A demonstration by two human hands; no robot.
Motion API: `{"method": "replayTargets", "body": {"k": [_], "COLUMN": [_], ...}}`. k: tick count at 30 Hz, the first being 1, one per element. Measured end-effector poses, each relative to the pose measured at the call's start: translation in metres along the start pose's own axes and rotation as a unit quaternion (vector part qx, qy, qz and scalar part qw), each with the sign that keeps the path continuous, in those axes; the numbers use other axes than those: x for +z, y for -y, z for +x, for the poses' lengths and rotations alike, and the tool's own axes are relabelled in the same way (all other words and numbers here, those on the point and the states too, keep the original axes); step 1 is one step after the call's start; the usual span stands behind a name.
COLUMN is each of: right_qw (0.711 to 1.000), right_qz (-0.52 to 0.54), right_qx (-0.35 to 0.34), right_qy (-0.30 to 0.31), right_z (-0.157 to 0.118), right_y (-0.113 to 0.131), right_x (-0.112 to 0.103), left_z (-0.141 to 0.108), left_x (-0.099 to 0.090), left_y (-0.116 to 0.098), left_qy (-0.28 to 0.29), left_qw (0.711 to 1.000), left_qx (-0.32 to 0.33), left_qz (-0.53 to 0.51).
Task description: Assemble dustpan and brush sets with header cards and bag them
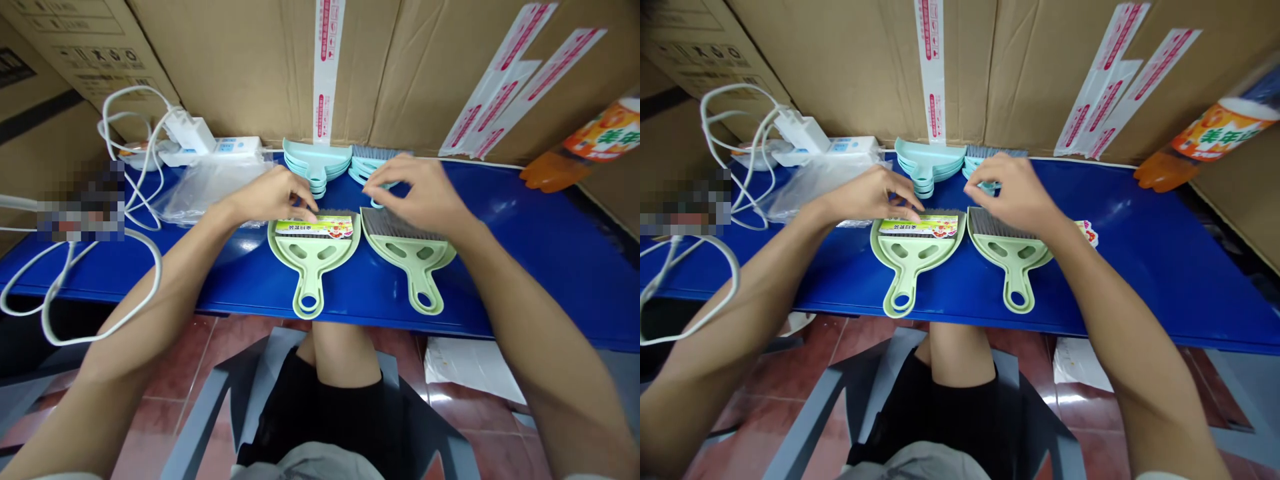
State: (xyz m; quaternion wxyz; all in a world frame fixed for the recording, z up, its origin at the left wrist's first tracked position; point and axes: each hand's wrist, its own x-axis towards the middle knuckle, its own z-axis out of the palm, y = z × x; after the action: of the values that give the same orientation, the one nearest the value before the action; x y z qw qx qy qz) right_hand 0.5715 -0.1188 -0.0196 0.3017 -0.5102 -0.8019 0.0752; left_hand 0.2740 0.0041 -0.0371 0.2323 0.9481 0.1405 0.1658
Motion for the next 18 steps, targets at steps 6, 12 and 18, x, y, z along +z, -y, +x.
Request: {"method": "replayTargets", "body": {"k": [6, 12, 18], "right_qw": [0.974, 0.948, 0.902], "right_qz": [0.007, -0.002, 0.034], "right_qx": [0.168, 0.297, 0.355], "right_qy": [-0.151, -0.111, 0.242], "right_z": [-0.006, -0.032, -0.059], "right_y": [-0.032, -0.080, -0.116], "right_x": [-0.044, -0.100, -0.131], "left_z": [0.002, -0.002, 0.002], "left_x": [0.010, 0.012, 0.023], "left_y": [-0.003, 0.009, 0.019], "left_qy": [-0.137, -0.336, -0.341], "left_qw": [0.989, 0.928, 0.921], "left_qx": [0.014, -0.031, -0.032], "left_qz": [0.058, 0.156, 0.186]}}
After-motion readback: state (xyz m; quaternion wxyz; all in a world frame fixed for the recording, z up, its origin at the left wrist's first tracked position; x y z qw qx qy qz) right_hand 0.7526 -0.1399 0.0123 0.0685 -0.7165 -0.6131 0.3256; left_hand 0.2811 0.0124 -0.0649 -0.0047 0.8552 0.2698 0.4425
